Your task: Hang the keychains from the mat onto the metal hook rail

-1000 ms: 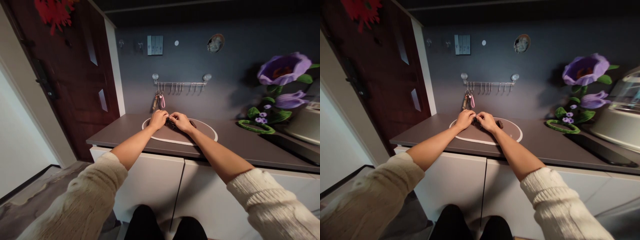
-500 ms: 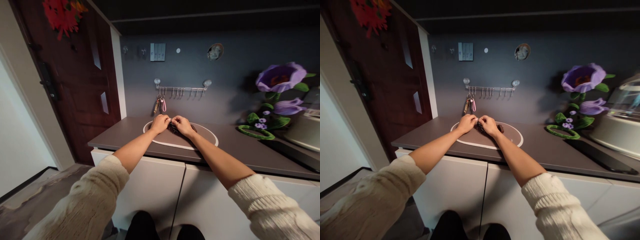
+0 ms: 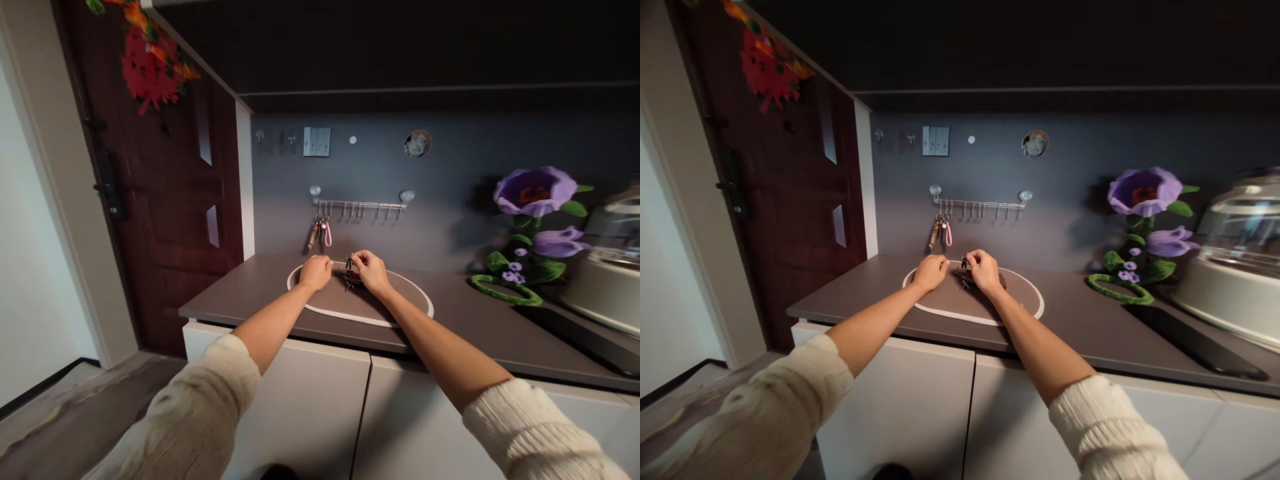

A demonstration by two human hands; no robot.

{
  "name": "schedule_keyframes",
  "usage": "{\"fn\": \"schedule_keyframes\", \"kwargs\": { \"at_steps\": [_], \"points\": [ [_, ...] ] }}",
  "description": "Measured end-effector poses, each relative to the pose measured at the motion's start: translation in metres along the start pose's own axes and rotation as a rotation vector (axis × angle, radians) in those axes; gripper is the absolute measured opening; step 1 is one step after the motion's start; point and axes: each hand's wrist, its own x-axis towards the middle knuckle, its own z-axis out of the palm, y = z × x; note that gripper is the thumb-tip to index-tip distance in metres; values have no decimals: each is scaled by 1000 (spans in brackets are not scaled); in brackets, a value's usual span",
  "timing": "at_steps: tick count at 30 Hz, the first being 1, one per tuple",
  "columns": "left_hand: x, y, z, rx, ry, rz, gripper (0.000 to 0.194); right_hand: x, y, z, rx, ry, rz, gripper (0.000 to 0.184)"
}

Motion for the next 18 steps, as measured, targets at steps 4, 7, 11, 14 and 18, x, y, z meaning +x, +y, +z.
{"fn": "schedule_keyframes", "kwargs": {
  "at_steps": [4,7,11,14,18],
  "points": [
    [1,1,1,-2,-29,-35,31,12,-3,-4,34,26,2,25],
    [2,0,2,-15,-44,-48,32,25,-9,-8,34,38,10,24],
    [4,-1,5,-33,-42,-70,33,44,-16,-9,9,47,-3,22],
    [5,-2,7,-47,-41,-104,33,60,-20,-7,-21,49,-33,21],
    [6,-3,9,-64,-54,-146,32,82,-26,-1,-65,44,-56,20]
  ]
}}
